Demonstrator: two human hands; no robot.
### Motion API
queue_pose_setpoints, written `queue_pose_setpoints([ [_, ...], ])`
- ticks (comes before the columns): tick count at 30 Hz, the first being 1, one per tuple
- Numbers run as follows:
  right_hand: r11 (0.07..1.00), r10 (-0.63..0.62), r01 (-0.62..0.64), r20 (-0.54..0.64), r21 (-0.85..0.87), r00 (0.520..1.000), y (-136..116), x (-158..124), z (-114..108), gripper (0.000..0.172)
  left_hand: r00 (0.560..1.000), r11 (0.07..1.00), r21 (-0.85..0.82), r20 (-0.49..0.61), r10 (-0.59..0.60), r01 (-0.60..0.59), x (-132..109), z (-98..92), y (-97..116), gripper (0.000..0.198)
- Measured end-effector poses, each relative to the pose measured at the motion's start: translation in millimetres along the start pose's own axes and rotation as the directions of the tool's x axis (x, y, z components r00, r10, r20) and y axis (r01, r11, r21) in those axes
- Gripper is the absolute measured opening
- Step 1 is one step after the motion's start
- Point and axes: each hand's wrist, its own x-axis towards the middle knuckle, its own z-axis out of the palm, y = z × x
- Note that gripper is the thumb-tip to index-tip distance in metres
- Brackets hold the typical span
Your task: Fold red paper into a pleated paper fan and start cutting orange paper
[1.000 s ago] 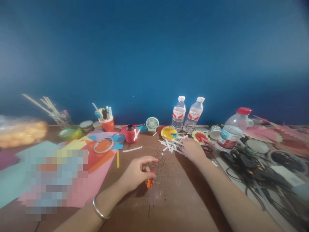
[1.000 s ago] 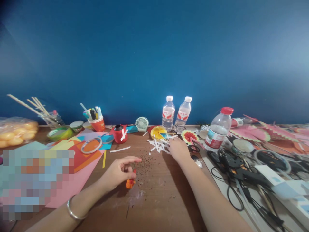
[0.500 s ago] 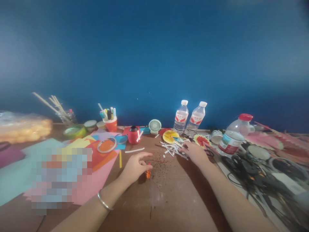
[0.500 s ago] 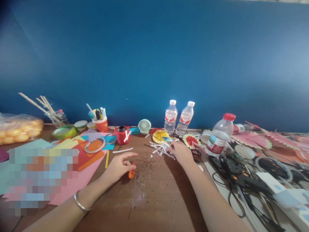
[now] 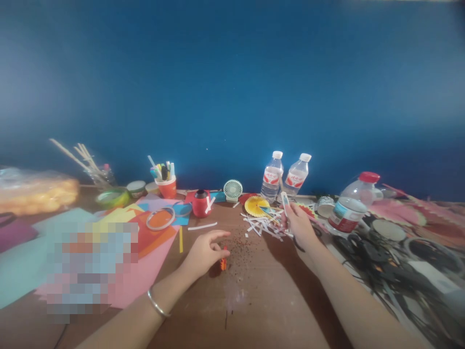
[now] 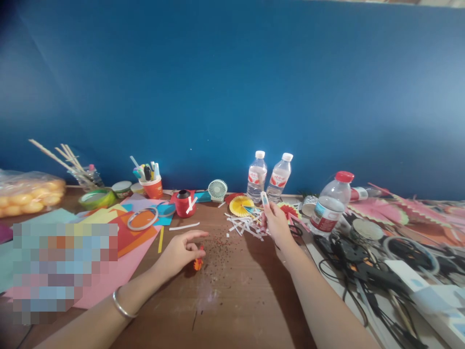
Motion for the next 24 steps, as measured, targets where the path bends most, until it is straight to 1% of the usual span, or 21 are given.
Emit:
queue_pose_setpoints([
  [3, 0.998, 0.002, -0.003, 0.025, 0.059, 1.000, -5, -2, 2, 0.045, 0.999, 1.000, -0.007, -0.023, -0.022, 0.022, 3, -0.1, -3, 0.050],
  [5, 0.999, -0.010, 0.008, 0.054, 0.054, 0.998, -10, -4, 2, 0.043, 0.998, 0.999, -0.025, -0.059, -0.033, 0.032, 5, -0.1, -8, 0.051],
  [7, 0.994, -0.068, 0.077, 0.122, -0.075, 0.990, -17, -7, -1, 0.040, 0.995, 0.998, -0.043, -0.091, -0.043, 0.040, 8, -0.1, -14, 0.051],
  [8, 0.971, -0.115, 0.147, 0.172, -0.187, 0.978, -21, -10, -2, 0.038, 0.994, 0.998, -0.046, -0.101, -0.046, 0.041, 9, -0.2, -15, 0.051],
  [10, 0.861, -0.214, 0.322, 0.294, -0.394, 0.932, -27, -16, -6, 0.031, 0.993, 0.998, -0.048, -0.113, -0.043, 0.037, 10, -0.3, -16, 0.051],
  [11, 0.797, -0.253, 0.404, 0.360, -0.448, 0.898, -28, -19, -7, 0.028, 0.992, 0.998, -0.049, -0.121, -0.040, 0.035, 9, -0.2, -16, 0.051],
  [12, 0.744, -0.280, 0.473, 0.422, -0.472, 0.862, -28, -23, -7, 0.027, 0.991, 0.998, -0.048, -0.129, -0.039, 0.033, 8, -0.1, -14, 0.051],
  [14, 0.668, -0.308, 0.568, 0.516, -0.481, 0.799, -26, -30, -6, 0.032, 0.989, 0.999, -0.038, -0.145, -0.039, 0.034, 7, 0.3, -11, 0.051],
  [17, 0.569, -0.297, 0.626, 0.576, -0.533, 0.761, -18, -38, -1, 0.039, 0.986, 0.999, -0.017, -0.161, -0.039, 0.037, 5, 1.1, -9, 0.050],
  [20, 0.474, -0.274, 0.659, 0.614, -0.583, 0.740, -13, -44, 6, 0.044, 0.986, 0.999, -0.006, -0.163, -0.034, 0.034, 6, 1.3, -9, 0.050],
  [24, 0.368, -0.273, 0.691, 0.638, -0.622, 0.720, -14, -48, 15, 0.052, 0.989, 1.000, -0.004, -0.147, -0.023, 0.022, 6, 1.6, -9, 0.050],
])
